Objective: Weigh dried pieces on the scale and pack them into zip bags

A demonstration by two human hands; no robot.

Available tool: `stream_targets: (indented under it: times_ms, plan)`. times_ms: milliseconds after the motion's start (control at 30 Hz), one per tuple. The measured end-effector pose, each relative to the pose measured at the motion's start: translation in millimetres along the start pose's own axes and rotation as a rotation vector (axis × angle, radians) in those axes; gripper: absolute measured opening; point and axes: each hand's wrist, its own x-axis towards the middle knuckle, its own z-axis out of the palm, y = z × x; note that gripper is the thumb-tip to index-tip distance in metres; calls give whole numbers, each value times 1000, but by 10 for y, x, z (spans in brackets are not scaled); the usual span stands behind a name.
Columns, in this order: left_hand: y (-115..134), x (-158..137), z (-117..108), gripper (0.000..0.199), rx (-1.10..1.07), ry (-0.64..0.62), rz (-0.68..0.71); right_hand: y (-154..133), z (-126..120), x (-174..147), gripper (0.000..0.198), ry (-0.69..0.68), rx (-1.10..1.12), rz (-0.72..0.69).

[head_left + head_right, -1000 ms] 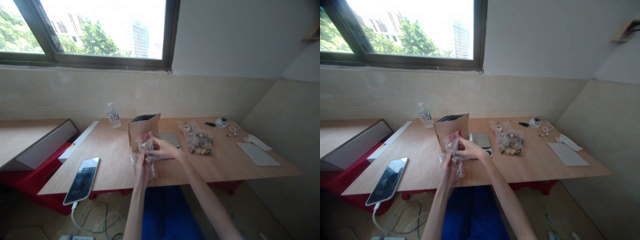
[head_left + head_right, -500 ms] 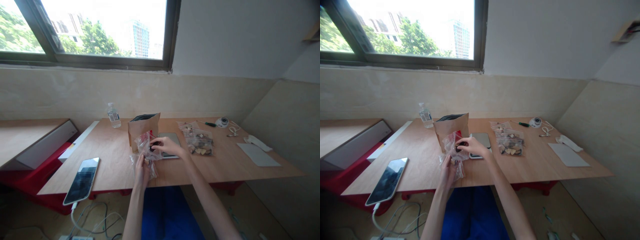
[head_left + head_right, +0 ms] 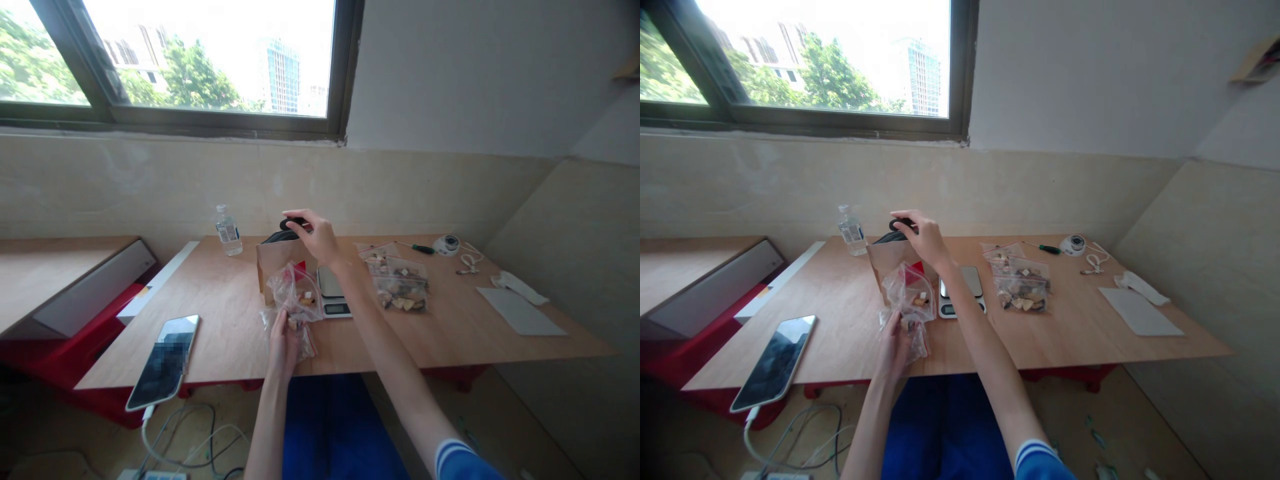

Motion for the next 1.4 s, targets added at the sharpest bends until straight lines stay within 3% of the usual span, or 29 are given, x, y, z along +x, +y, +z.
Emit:
stream_targets:
  times_ms: [133, 233, 300, 400, 467, 533, 667, 767, 1000, 1200, 1400]
  plan:
    - [-16, 13, -38, 34, -17, 26, -6, 106, 136, -47, 21, -179, -135, -47]
    - [-24, 16, -51, 34, -31, 36, -19, 129, 153, -110, 24, -237, -213, -29]
    - [-21, 15, -47, 35, -37, 23, -29, 90, 133, -165, 23, -209, -278, -46]
    - [-3, 10, -37, 33, -42, 26, -31, 2, 69, -329, 22, -26, -314, -58]
    - [13, 3, -34, 34, -38, 18, -25, -17, 15, -509, 25, 62, -264, 2]
    - [28, -10, -29, 40, -27, -25, -8, 26, -37, -727, 25, 36, -176, 116]
    - [54, -43, -16, 56, 2, -110, 27, 242, -92, -1142, 18, -215, -21, 393]
    - [67, -57, -14, 64, 52, -130, 22, 374, -83, -1325, 18, -362, 67, 513]
    - [120, -90, -35, 65, 124, -120, 10, 361, -36, -1329, 31, -444, 202, 593]
    - [166, -98, -110, 48, 267, -188, -38, 370, 10, -1308, 42, -485, 402, 552]
    - [183, -50, -98, 29, 431, -161, 91, 411, 46, -1311, 37, -394, 401, 598]
